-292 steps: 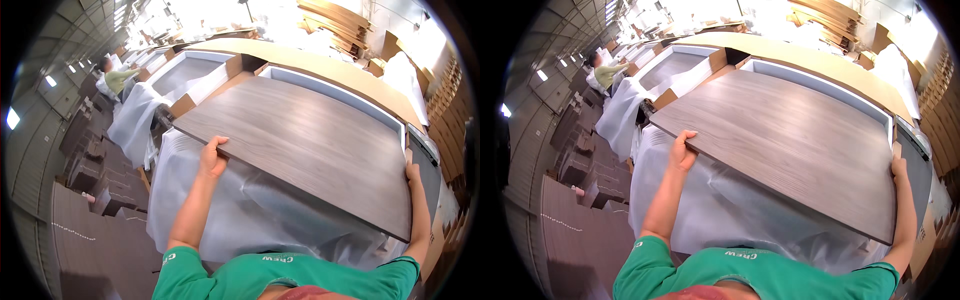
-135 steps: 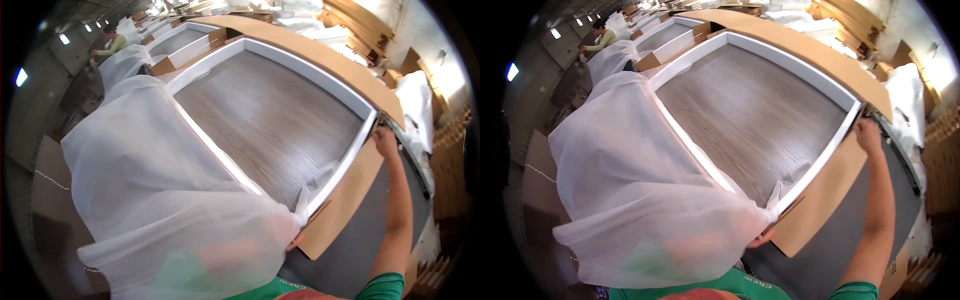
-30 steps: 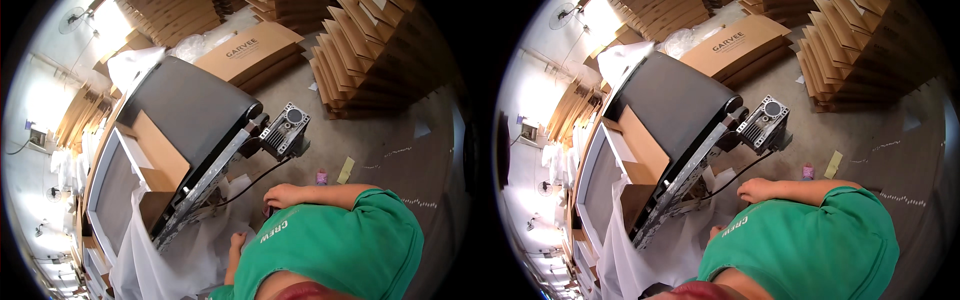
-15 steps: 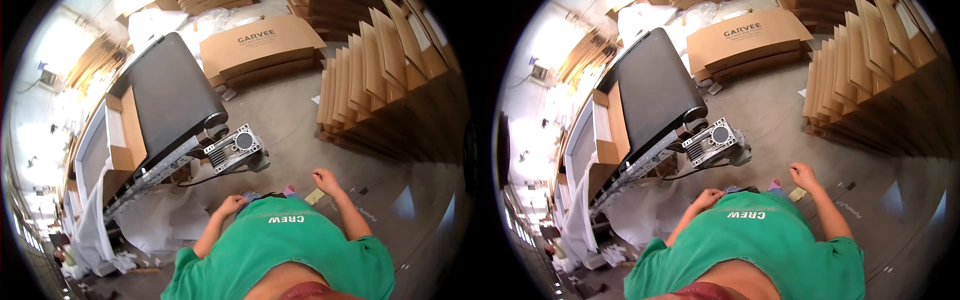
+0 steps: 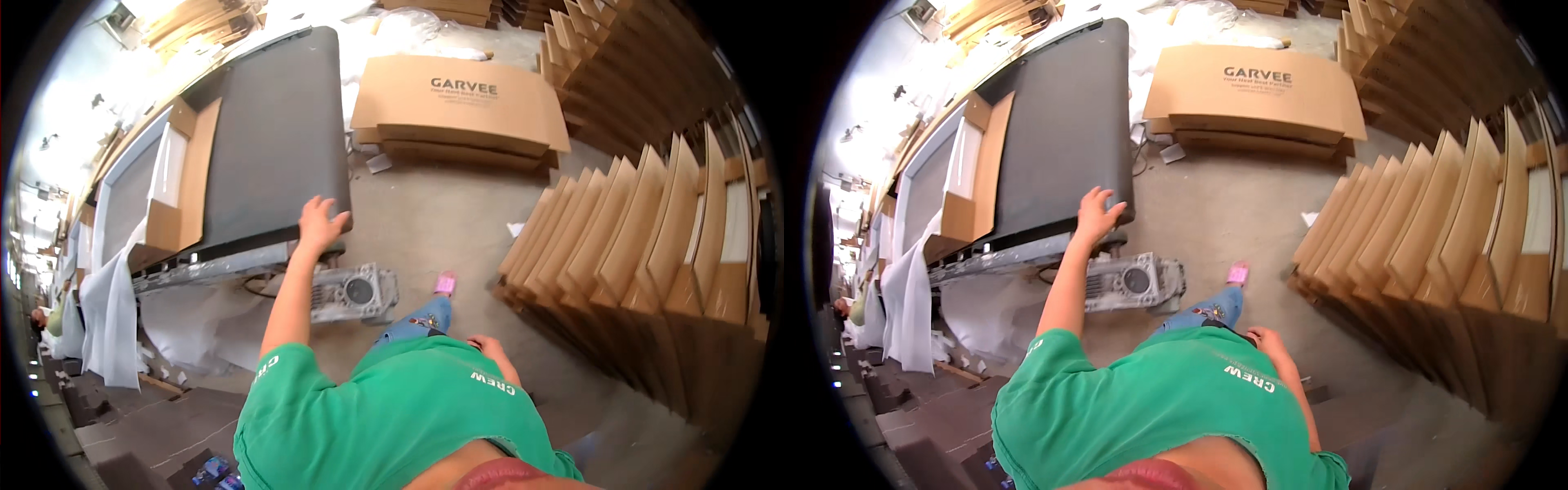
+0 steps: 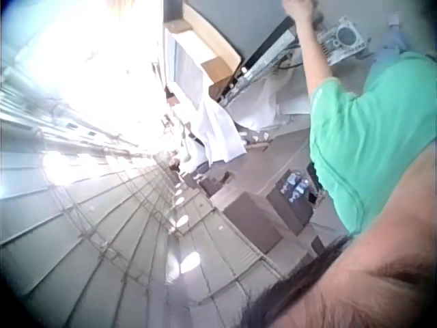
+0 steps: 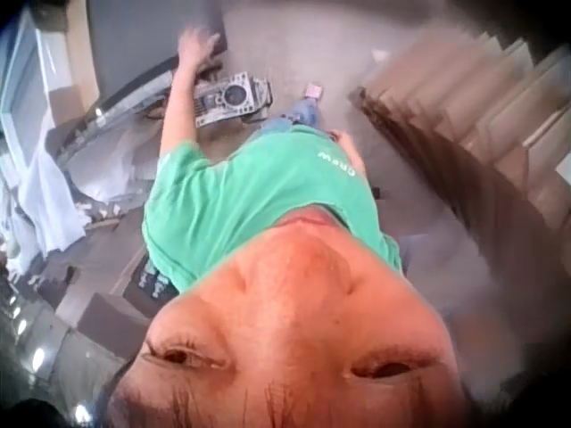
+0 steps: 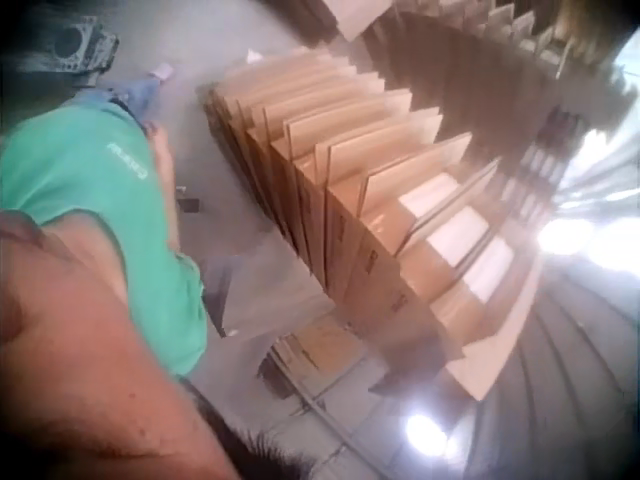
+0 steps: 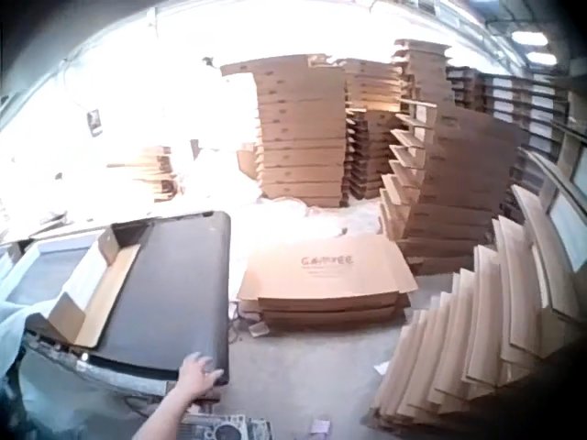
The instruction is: The person places a large wood-patterned panel into a white foam insert inside a cardboard box on a conveyor line and then covers the panel with a sheet of white protective foam.
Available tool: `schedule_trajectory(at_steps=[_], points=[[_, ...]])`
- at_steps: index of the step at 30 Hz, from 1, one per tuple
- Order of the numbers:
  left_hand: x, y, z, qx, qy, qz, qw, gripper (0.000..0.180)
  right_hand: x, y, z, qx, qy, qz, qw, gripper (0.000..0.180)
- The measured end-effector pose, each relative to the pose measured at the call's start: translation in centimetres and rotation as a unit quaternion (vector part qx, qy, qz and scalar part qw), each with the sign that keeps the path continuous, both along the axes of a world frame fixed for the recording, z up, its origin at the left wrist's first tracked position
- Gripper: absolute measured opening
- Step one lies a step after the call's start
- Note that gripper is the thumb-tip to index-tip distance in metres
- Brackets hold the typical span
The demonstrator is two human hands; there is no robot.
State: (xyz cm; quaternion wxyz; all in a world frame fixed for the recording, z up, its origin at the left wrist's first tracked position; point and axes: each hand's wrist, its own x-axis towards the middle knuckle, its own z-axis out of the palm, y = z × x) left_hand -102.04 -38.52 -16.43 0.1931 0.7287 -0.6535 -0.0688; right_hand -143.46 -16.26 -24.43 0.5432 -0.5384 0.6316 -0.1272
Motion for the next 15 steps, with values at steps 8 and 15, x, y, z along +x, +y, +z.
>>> schedule_trajectory(at_steps=[8, 15], points=[[-0.1, -8.7, -5.0, 0.104, -0.092, 0.178, 0.974, 0.075, -13.2, -15.2, 3.3, -0.026, 0.288, 0.079, 0.954, 0.023], [-2.1, -11.0, -5.6, 0.132, -0.158, 0.237, 0.949, 0.084, -13.4, -31.2, -1.8, -0.078, 0.236, 0.102, 0.963, 0.026]])
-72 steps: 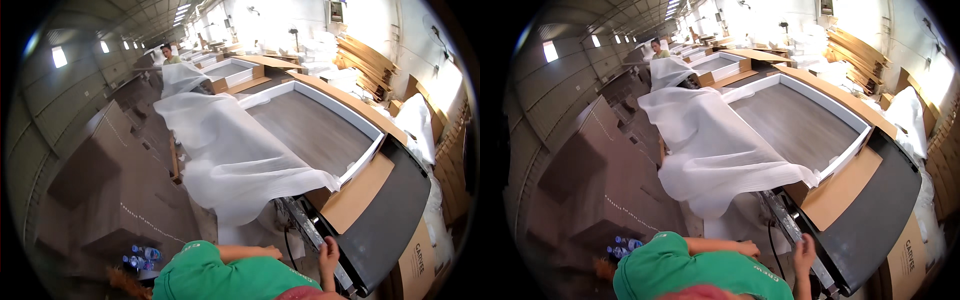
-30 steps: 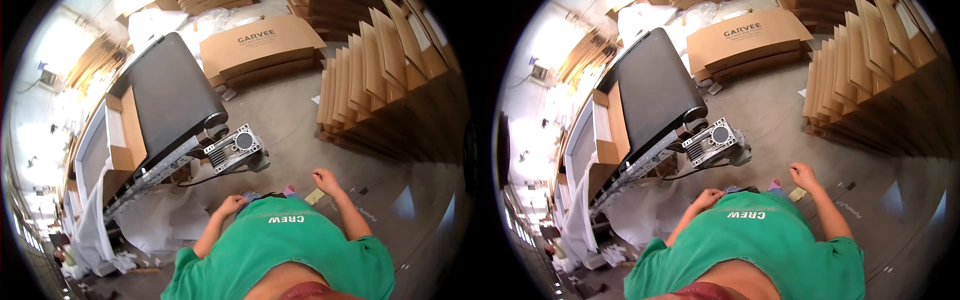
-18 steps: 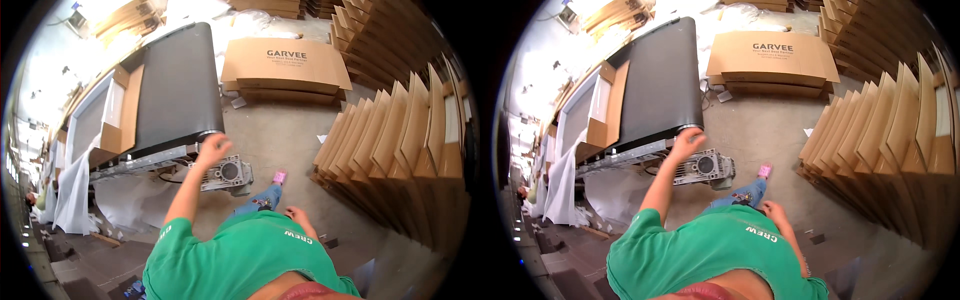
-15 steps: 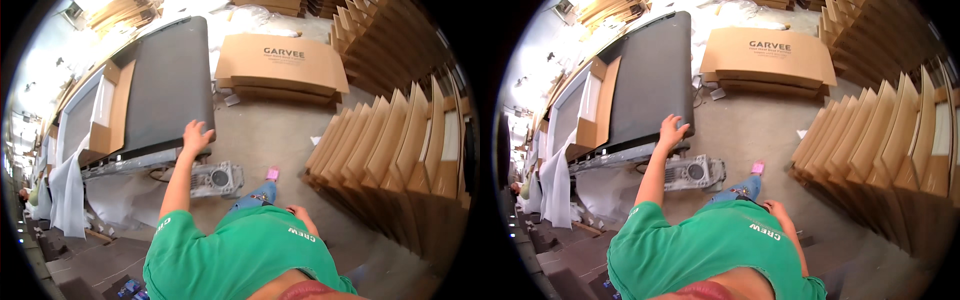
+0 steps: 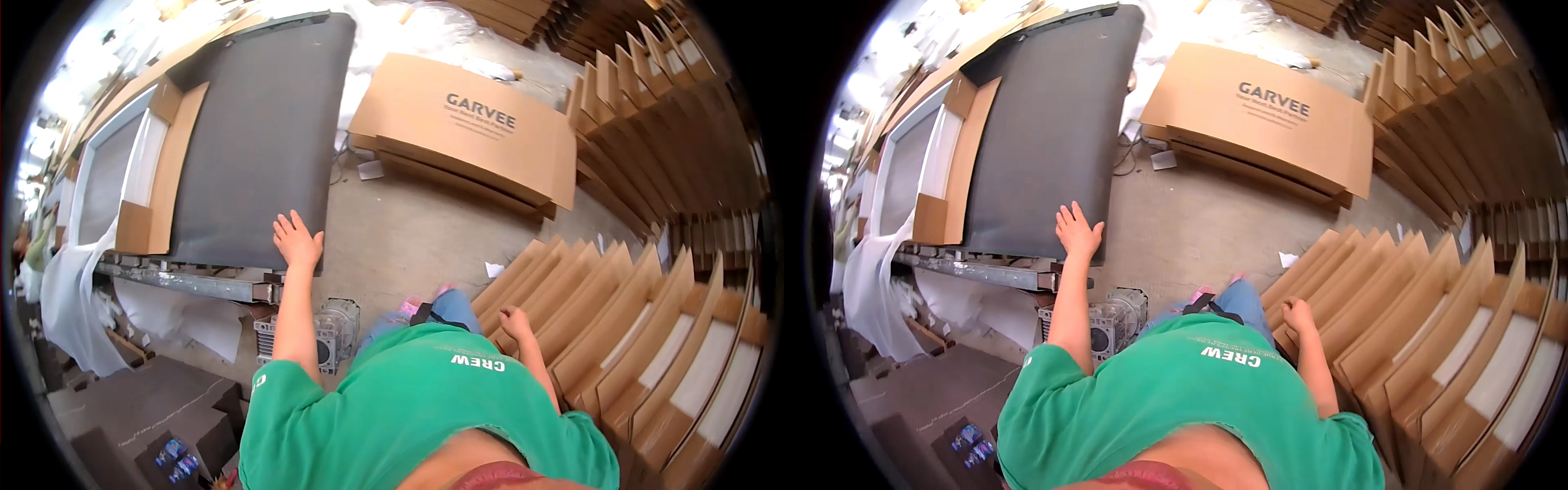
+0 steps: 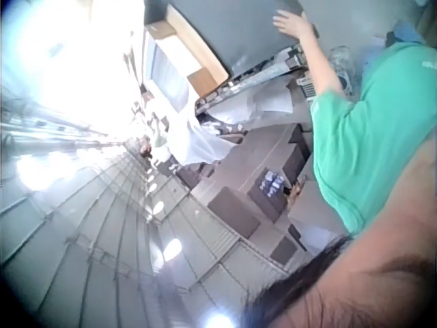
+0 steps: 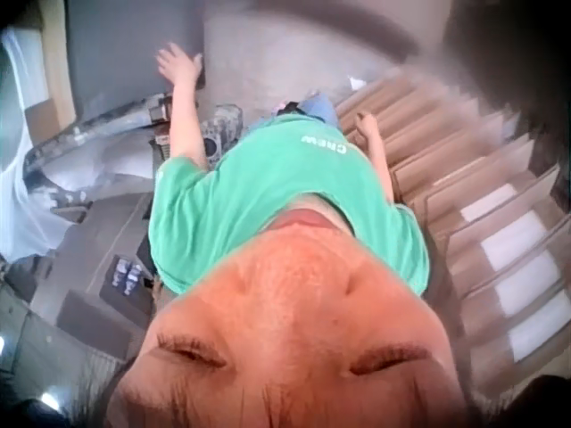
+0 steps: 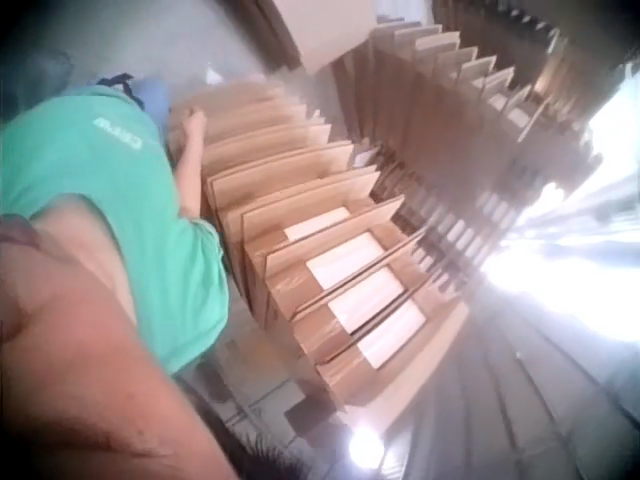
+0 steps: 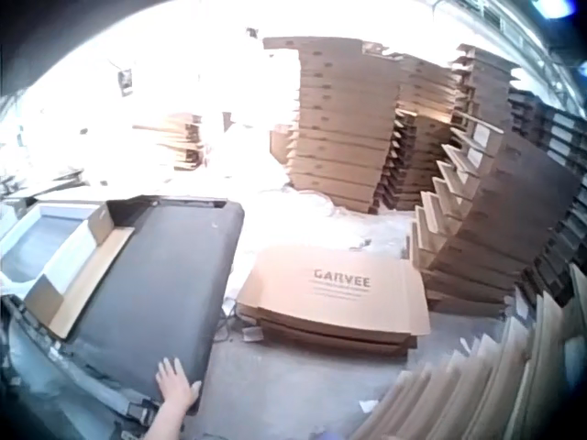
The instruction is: The person places a large wood-patterned panel into a white foam insert inside a cardboard box on a conveyor line and then covers the panel with a sheet of white protective foam.
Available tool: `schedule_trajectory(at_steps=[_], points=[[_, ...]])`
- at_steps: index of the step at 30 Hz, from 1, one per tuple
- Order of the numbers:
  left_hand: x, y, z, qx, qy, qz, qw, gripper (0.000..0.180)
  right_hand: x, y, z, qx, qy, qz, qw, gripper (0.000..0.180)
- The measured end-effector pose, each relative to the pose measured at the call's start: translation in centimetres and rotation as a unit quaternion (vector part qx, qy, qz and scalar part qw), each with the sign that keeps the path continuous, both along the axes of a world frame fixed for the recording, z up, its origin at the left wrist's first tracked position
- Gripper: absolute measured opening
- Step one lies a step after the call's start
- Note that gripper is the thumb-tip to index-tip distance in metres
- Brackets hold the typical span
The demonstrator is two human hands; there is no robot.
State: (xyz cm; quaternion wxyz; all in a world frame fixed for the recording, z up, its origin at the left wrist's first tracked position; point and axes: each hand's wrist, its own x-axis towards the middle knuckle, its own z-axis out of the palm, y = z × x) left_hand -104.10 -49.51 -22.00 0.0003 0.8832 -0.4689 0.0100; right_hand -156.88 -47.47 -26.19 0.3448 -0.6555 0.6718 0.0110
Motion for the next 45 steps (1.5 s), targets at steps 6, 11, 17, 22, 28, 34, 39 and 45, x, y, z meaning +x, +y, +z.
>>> schedule_trajectory(at_steps=[6, 11, 17, 22, 28, 34, 39, 45], points=[[-0.9, -1.0, 2.5, 0.067, 0.002, 0.041, 0.997, 0.101, 3.7, -15.2, -7.2, 0.104, 0.029, 0.194, 0.975, 0.026], [-1.0, -4.3, 2.1, 0.125, -0.003, 0.131, 0.983, 0.104, 4.9, -29.0, -14.9, 0.154, 0.088, 0.231, 0.957, 0.025], [-1.0, -12.6, 2.4, 0.249, -0.016, 0.362, 0.898, 0.122, 9.1, -44.5, -18.6, 0.137, 0.152, 0.293, 0.934, 0.045], [-0.3, -17.5, 2.2, 0.289, 0.027, 0.426, 0.857, 0.133, 10.9, -54.6, -23.7, 0.147, 0.219, 0.370, 0.891, 0.052], [-0.2, -19.1, 2.1, 0.323, 0.018, 0.437, 0.839, 0.137, 13.9, -56.2, -32.0, 0.093, 0.283, 0.313, 0.902, 0.057], [1.1, -19.3, 1.2, 0.293, 0.044, 0.417, 0.859, 0.137, 10.4, -55.4, -43.7, 0.068, 0.191, 0.298, 0.933, 0.020], [2.0, -19.6, 2.3, 0.340, 0.069, 0.441, 0.828, 0.141, 10.0, -56.7, -42.7, 0.045, 0.173, 0.392, 0.902, 0.020], [2.5, -19.3, 4.2, 0.382, 0.102, 0.456, 0.798, 0.145, 9.1, -57.7, -31.7, 0.038, 0.145, 0.391, 0.908, 0.012]])
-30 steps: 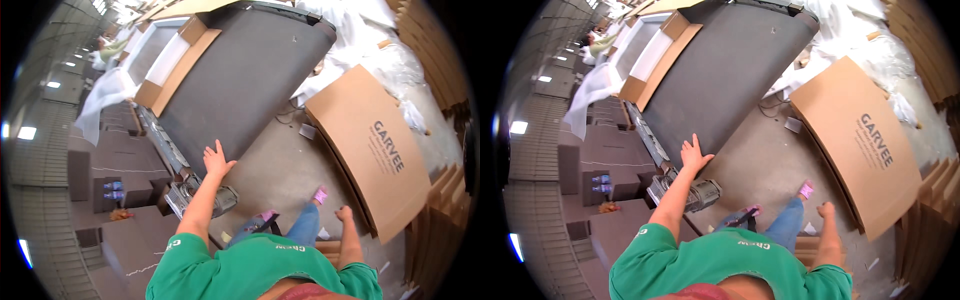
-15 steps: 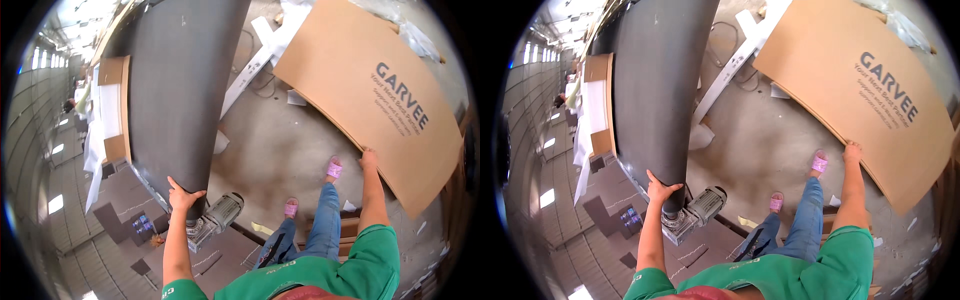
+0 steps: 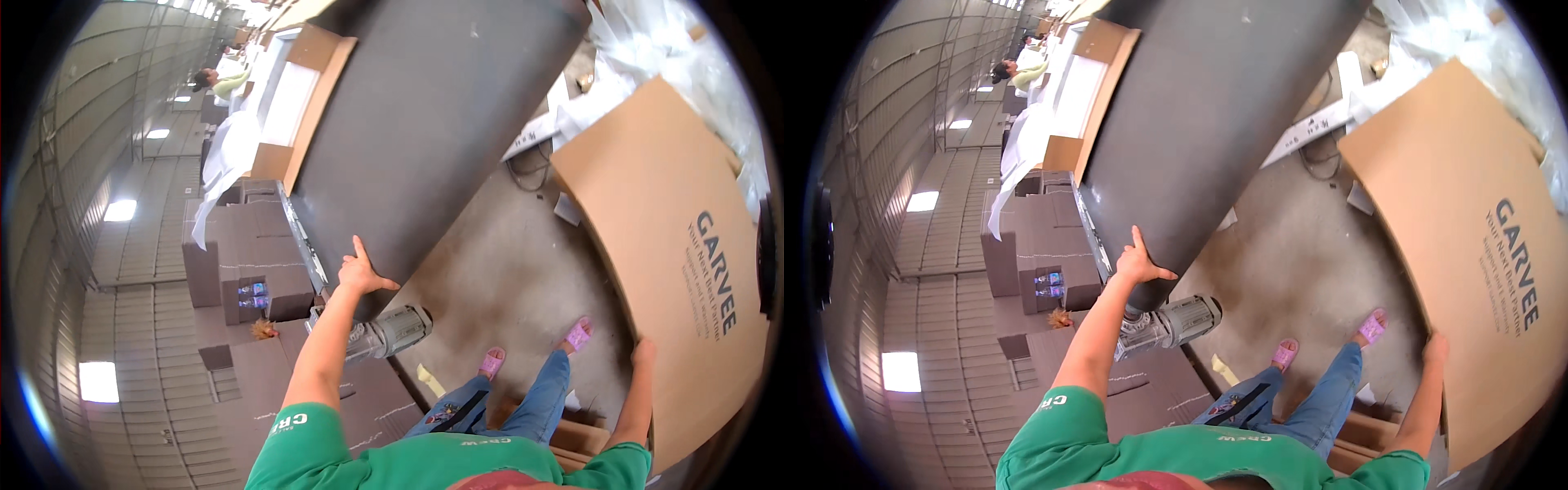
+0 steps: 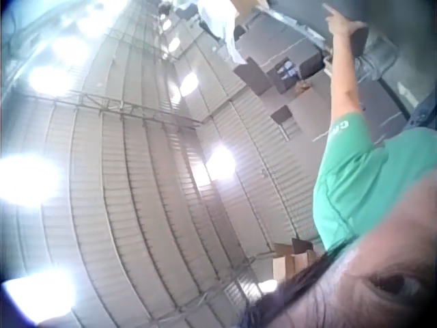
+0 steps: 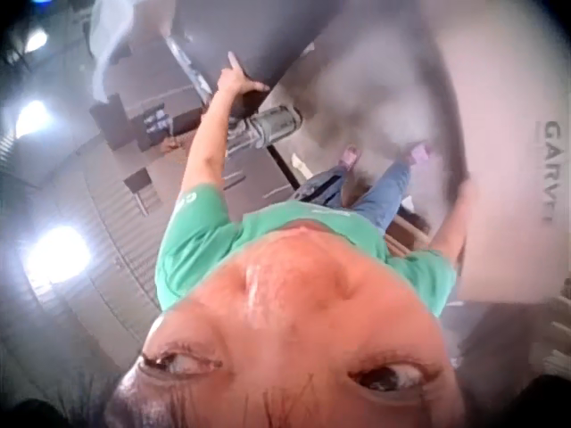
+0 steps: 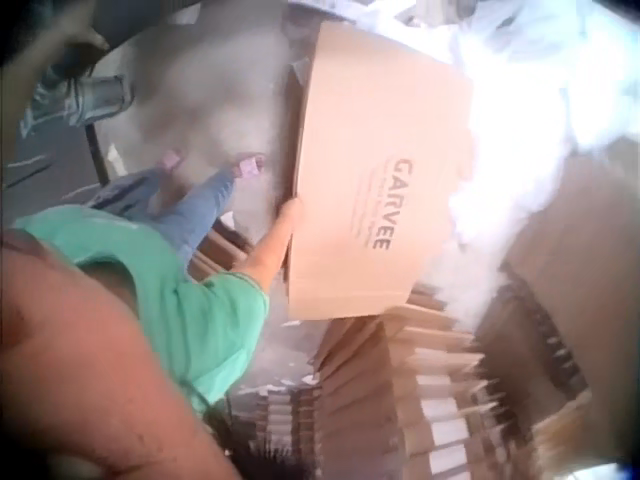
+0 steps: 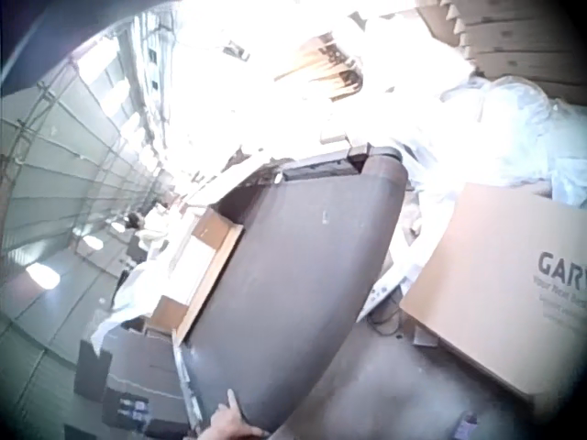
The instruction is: The person places a large wood-patterned panel into a white foam insert inside a cardboard box on a conveyor line and then covers the panel with a sheet of white protective foam.
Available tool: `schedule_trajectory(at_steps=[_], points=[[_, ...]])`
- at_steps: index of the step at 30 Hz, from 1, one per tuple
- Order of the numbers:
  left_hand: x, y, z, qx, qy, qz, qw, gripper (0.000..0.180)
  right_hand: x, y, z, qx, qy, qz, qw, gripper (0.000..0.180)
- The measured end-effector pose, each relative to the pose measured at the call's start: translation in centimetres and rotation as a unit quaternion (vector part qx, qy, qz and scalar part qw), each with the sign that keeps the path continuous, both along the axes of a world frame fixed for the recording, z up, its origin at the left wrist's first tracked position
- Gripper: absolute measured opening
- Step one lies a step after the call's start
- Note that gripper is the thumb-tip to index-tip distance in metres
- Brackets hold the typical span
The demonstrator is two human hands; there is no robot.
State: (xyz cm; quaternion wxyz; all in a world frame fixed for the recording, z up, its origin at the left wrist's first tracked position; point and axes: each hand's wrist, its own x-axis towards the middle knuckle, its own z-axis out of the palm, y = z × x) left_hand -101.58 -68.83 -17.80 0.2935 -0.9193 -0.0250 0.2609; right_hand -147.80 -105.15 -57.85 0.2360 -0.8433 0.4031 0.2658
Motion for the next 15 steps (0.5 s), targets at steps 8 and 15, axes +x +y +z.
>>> schedule_trajectory(at_steps=[8, 15], points=[[-0.1, 3.0, -0.5, -0.052, -0.038, -0.029, 0.998, 0.142, -10.3, 1.0, 17.2, -0.017, 0.038, 0.030, 0.999, 0.014], [-10.4, 6.1, -4.3, -0.305, -0.194, -0.321, 0.875, 0.079, -13.2, -0.1, 37.2, -0.123, -0.136, -0.091, 0.979, 0.028]])
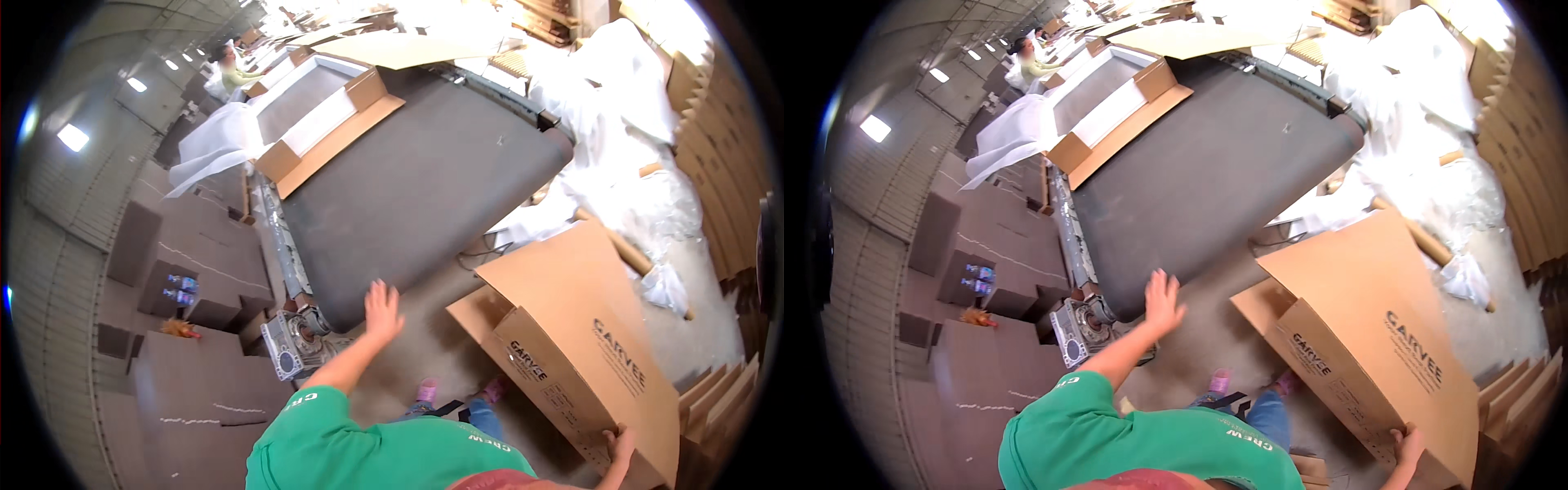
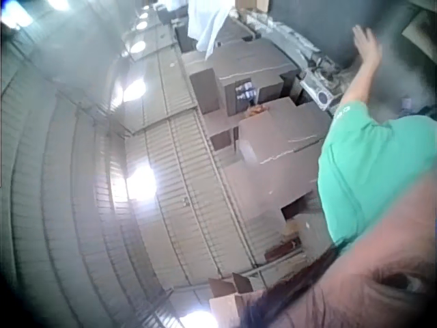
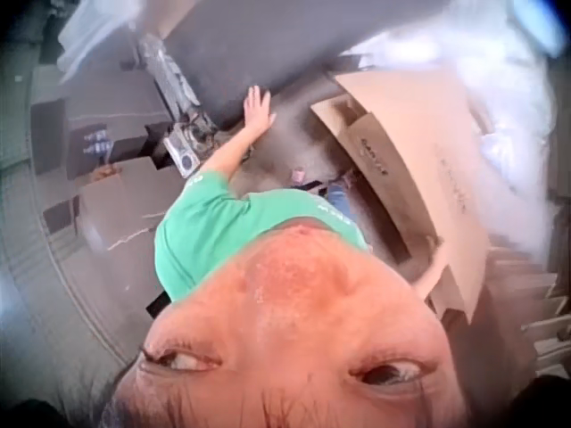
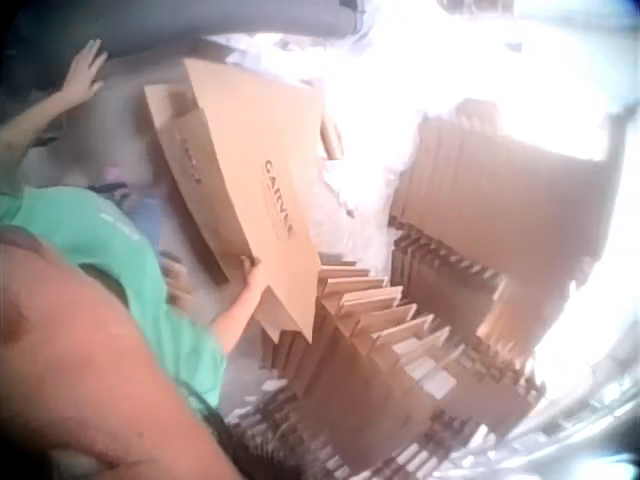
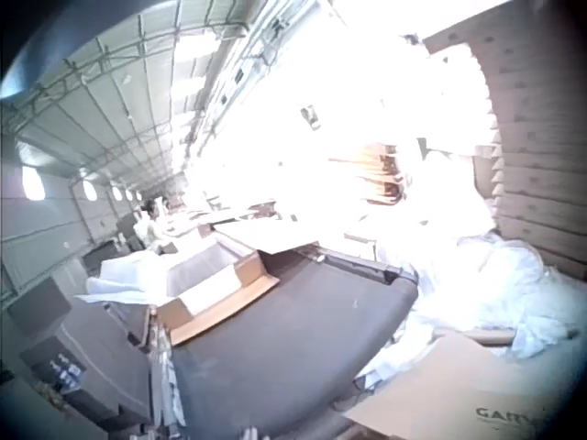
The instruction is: The person places a large wood-patterned panel into a white foam insert inside a cardboard box on a conveyor line and then covers the panel with a sheet of white protective foam.
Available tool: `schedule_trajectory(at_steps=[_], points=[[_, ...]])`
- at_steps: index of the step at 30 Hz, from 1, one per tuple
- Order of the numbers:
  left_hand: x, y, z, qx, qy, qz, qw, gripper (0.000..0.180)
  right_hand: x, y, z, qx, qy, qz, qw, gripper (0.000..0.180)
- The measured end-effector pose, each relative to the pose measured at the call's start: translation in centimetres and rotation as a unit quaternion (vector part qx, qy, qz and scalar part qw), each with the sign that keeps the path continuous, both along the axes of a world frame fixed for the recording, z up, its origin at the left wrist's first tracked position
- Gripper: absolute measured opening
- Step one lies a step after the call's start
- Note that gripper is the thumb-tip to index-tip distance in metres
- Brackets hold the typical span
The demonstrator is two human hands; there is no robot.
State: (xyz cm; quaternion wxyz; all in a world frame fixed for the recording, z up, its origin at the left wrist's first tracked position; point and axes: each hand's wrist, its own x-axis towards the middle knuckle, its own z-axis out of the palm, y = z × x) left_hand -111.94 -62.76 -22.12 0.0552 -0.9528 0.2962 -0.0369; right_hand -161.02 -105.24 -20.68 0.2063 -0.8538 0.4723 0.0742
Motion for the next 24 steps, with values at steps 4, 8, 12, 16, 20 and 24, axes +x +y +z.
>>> schedule_trajectory(at_steps=[4, 8, 12, 16, 20, 24], points=[[-11.2, -1.9, -5.5, -0.003, 0.592, -0.123, 0.796, 0.062, 2.3, 1.4, 10.5, 0.008, -0.025, 0.022, 0.999, 0.026], [-19.0, -7.2, 0.1, -0.207, 0.770, -0.279, 0.535, 0.065, 5.5, 6.9, 22.6, 0.082, -0.030, 0.039, 0.995, 0.024], [-20.0, -8.3, 7.7, -0.198, 0.837, -0.339, 0.381, 0.071, 5.7, 10.1, 31.1, 0.094, -0.028, 0.014, 0.995, 0.024], [-19.8, -8.2, 10.7, -0.134, 0.813, -0.416, 0.384, 0.078, 0.9, 9.4, 34.1, -0.100, -0.158, -0.005, 0.982, 0.040], [-20.9, -10.0, 13.9, -0.104, 0.738, -0.500, 0.441, 0.085, 1.4, 12.3, 42.0, -0.196, -0.173, 0.065, 0.963, 0.047], [-22.5, -11.6, 17.7, -0.179, 0.650, -0.546, 0.497, 0.084, 1.1, 16.4, 48.2, -0.267, -0.164, 0.050, 0.948, 0.045]])
